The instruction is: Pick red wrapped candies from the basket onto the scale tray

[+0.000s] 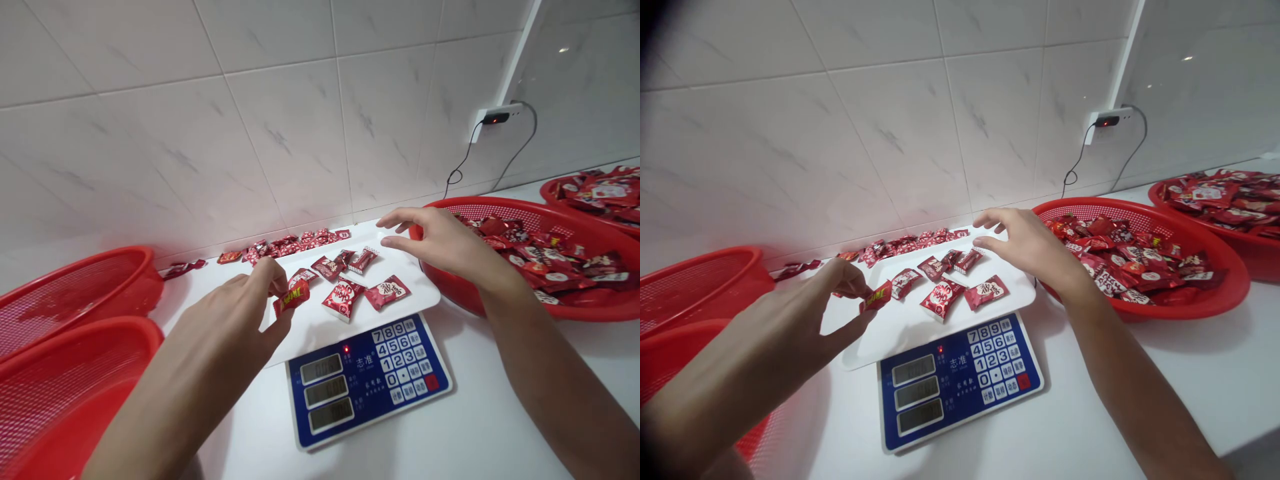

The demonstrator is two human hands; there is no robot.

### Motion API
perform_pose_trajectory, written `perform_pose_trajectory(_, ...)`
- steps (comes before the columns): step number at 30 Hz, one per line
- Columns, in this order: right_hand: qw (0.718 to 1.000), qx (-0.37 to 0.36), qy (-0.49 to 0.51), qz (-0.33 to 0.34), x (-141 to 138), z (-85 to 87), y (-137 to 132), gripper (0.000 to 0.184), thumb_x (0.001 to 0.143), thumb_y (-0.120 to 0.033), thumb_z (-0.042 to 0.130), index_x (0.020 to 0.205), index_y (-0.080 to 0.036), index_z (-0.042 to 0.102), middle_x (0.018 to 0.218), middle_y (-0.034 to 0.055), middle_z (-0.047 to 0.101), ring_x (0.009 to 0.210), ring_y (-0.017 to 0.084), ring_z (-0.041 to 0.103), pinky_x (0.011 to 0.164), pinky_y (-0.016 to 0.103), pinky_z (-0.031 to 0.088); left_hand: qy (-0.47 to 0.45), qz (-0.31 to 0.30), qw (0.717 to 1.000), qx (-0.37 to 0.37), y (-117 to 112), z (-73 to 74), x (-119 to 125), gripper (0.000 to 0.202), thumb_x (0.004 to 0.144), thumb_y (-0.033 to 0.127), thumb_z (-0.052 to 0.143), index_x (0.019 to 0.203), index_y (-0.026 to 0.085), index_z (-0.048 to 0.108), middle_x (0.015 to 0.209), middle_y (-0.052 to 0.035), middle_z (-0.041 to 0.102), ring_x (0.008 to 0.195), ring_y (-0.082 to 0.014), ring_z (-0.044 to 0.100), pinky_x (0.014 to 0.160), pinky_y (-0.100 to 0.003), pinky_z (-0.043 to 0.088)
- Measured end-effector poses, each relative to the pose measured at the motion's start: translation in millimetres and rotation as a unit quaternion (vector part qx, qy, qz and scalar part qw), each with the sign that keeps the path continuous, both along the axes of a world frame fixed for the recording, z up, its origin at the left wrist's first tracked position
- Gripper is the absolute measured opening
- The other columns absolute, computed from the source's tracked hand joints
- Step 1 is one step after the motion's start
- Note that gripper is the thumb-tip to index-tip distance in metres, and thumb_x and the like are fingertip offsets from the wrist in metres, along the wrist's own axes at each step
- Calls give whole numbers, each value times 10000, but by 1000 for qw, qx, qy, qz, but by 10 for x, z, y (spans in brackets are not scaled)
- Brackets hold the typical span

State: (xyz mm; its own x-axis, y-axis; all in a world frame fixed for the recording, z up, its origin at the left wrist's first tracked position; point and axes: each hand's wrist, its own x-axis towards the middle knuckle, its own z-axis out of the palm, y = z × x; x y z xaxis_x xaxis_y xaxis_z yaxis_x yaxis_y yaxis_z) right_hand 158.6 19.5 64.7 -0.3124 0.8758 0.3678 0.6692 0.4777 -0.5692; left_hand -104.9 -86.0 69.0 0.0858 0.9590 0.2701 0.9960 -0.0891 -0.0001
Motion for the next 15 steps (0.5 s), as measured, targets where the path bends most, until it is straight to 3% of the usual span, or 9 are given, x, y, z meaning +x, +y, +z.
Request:
perform_pose_trajectory(5,1000,6,0,7,-11,-17,18,289,822,-339,646,1080,-229,716,1126,50,716,1062,239,634,906,373,485,-2,-5,1000,-4,9,-10,4,134,835,350,465,937,263,453,906,-40,699,703,-236,645,521,-313,401)
perform_pose_trajectory(12,1000,14,0,17,-1,-25,31,285,828,-333,635,1083,-235,716,1125,46,720,1090,243,629,933,380,479,55,-15,998,-8,96,-77,26,70,890,327,441,901,258,447,668,1,617,498,-174,485,443,-280,251)
perform_pose_trajectory(15,1000,15,6,18,17,-32,30,288,832,-343,630,1087,-239,713,1139,44,715,1099,241,624,935,373,476,44,-19,999,-7,136,-89,22,91,887,345,453,881,255,444,630,12,589,481,-164,461,445,-274,246)
